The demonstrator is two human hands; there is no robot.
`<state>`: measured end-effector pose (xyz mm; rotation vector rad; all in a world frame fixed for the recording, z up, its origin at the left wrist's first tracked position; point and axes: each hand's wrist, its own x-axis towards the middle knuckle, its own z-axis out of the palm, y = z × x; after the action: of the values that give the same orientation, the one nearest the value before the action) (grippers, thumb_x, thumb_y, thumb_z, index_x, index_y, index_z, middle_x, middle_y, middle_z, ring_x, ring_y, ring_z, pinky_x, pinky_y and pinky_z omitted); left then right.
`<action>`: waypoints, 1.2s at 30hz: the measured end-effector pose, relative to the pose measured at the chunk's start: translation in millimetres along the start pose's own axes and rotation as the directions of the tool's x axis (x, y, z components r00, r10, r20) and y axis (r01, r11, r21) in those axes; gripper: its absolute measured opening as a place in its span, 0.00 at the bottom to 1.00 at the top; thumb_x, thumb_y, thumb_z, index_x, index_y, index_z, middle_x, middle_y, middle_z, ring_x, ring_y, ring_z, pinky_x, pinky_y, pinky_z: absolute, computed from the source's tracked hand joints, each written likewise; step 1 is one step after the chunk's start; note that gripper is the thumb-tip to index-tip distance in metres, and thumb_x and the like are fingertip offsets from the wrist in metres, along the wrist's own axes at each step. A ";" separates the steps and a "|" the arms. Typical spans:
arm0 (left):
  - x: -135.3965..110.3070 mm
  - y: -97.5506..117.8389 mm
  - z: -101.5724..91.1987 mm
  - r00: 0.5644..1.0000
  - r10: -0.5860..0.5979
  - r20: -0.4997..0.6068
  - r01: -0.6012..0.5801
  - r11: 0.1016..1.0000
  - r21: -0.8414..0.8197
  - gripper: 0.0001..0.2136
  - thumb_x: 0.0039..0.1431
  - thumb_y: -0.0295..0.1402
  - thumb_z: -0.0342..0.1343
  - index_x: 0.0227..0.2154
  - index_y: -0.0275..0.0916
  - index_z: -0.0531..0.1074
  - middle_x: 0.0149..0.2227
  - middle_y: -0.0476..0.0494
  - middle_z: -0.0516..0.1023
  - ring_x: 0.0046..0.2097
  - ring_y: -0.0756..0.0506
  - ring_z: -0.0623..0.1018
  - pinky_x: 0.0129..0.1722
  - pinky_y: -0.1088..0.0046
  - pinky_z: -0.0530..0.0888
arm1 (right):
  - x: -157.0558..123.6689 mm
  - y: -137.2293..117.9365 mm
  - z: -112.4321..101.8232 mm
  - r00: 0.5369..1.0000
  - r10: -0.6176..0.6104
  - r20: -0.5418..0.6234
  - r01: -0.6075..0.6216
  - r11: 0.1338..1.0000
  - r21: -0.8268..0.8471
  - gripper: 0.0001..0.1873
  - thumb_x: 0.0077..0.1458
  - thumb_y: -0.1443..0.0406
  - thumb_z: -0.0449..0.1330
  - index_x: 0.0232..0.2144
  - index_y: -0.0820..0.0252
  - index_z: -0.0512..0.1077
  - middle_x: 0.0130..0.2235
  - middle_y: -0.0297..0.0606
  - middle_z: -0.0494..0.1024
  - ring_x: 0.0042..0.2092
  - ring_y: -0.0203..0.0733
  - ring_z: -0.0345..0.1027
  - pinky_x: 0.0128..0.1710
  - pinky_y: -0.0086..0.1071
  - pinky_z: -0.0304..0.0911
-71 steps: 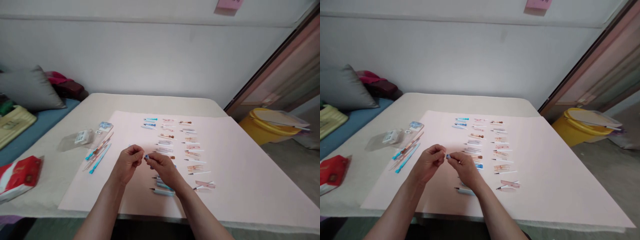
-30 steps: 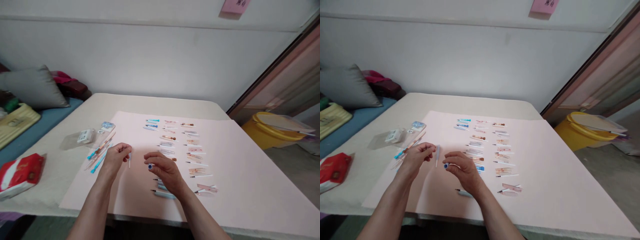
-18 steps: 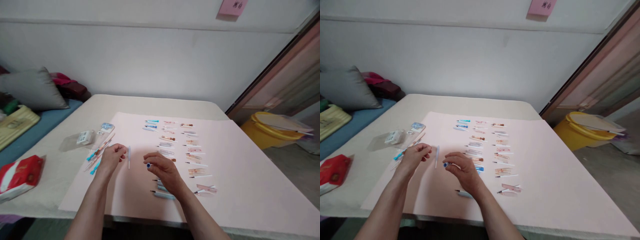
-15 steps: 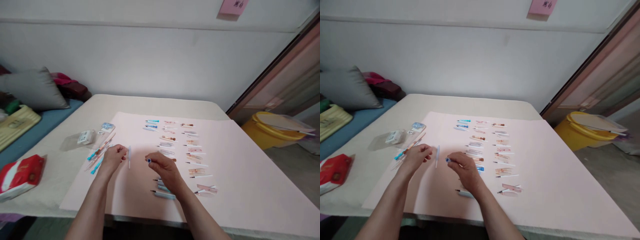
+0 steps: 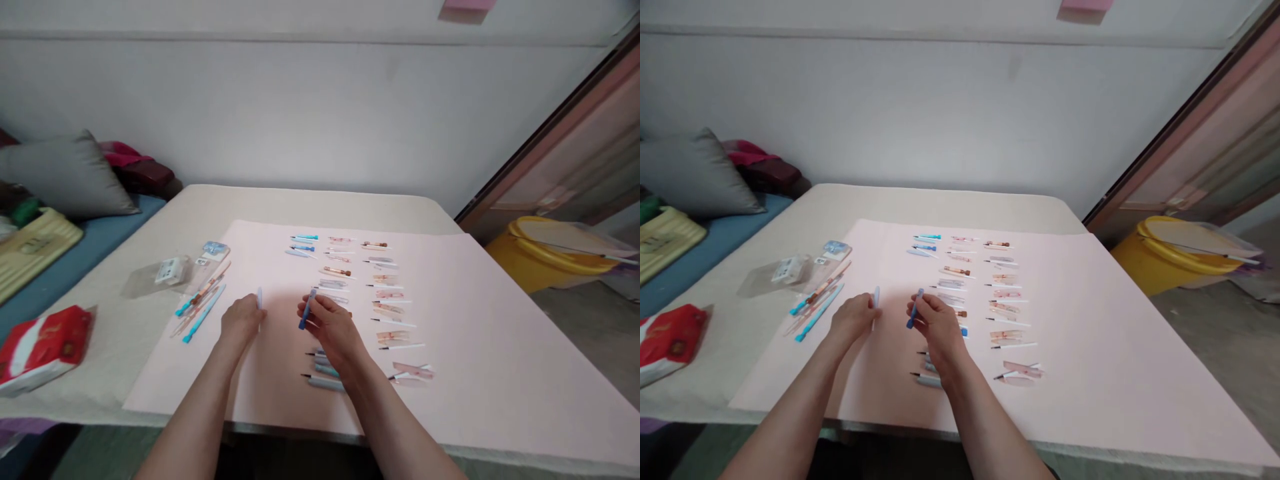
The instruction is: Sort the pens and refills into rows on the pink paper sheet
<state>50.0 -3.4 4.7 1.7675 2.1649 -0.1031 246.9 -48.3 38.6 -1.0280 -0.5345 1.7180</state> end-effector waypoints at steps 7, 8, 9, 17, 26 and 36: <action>4.8 -1.2 5.3 1.000 -0.008 0.025 0.009 0.999 -0.033 0.08 0.47 0.34 0.50 0.32 0.40 0.68 0.36 0.36 0.76 0.38 0.38 0.75 0.30 0.67 0.64 | 1.9 2.4 -2.0 1.000 0.021 -0.012 -0.022 0.998 -0.064 0.19 0.43 0.55 0.64 0.36 0.60 0.74 0.35 0.40 0.76 0.38 0.39 0.69 0.38 0.33 0.61; 6.5 -1.7 6.2 1.000 -0.013 0.027 0.014 0.999 -0.043 0.08 0.46 0.33 0.50 0.31 0.40 0.68 0.36 0.36 0.76 0.37 0.39 0.75 0.30 0.68 0.64 | 2.0 2.7 -2.1 1.000 0.019 -0.017 -0.020 0.996 -0.087 0.19 0.43 0.54 0.64 0.36 0.59 0.74 0.36 0.40 0.76 0.38 0.39 0.69 0.39 0.33 0.60; 8.2 -2.0 7.1 0.999 -0.018 0.026 0.020 0.998 -0.056 0.07 0.46 0.31 0.50 0.30 0.40 0.69 0.35 0.36 0.76 0.37 0.39 0.75 0.30 0.68 0.64 | 2.0 3.1 -2.1 1.000 0.018 -0.023 -0.021 0.993 -0.114 0.19 0.43 0.54 0.64 0.36 0.59 0.74 0.36 0.40 0.76 0.38 0.39 0.69 0.39 0.33 0.60; 12.2 2.1 2.6 1.000 -0.020 -0.003 0.019 0.985 -0.174 0.04 0.41 0.27 0.52 0.24 0.39 0.69 0.27 0.42 0.77 0.33 0.44 0.75 0.29 0.72 0.63 | 2.4 8.1 0.7 1.000 0.021 0.000 -0.020 0.973 -0.228 0.19 0.46 0.53 0.62 0.38 0.57 0.74 0.37 0.40 0.77 0.38 0.38 0.68 0.37 0.32 0.56; 6.4 3.1 -0.1 0.999 -0.022 0.025 0.033 0.746 -0.665 0.03 0.42 0.30 0.56 0.21 0.39 0.66 0.15 0.50 0.69 0.19 0.50 0.70 0.21 0.75 0.61 | 1.3 8.7 1.2 0.999 0.013 0.032 -0.006 0.980 -0.200 0.19 0.46 0.53 0.62 0.38 0.59 0.75 0.36 0.41 0.76 0.37 0.38 0.67 0.37 0.32 0.57; -7.6 10.1 -14.6 0.985 0.019 0.169 0.150 0.371 -0.916 0.10 0.39 0.35 0.59 0.20 0.37 0.63 0.13 0.52 0.67 0.16 0.54 0.65 0.17 0.79 0.57 | 1.1 9.3 1.9 0.999 0.017 0.052 -0.007 0.982 -0.188 0.18 0.47 0.55 0.62 0.37 0.60 0.74 0.36 0.42 0.76 0.37 0.39 0.67 0.38 0.33 0.58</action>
<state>57.8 -4.3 22.3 0.9115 1.5667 0.8130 240.2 -50.6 32.2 -1.1217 -0.7372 1.7340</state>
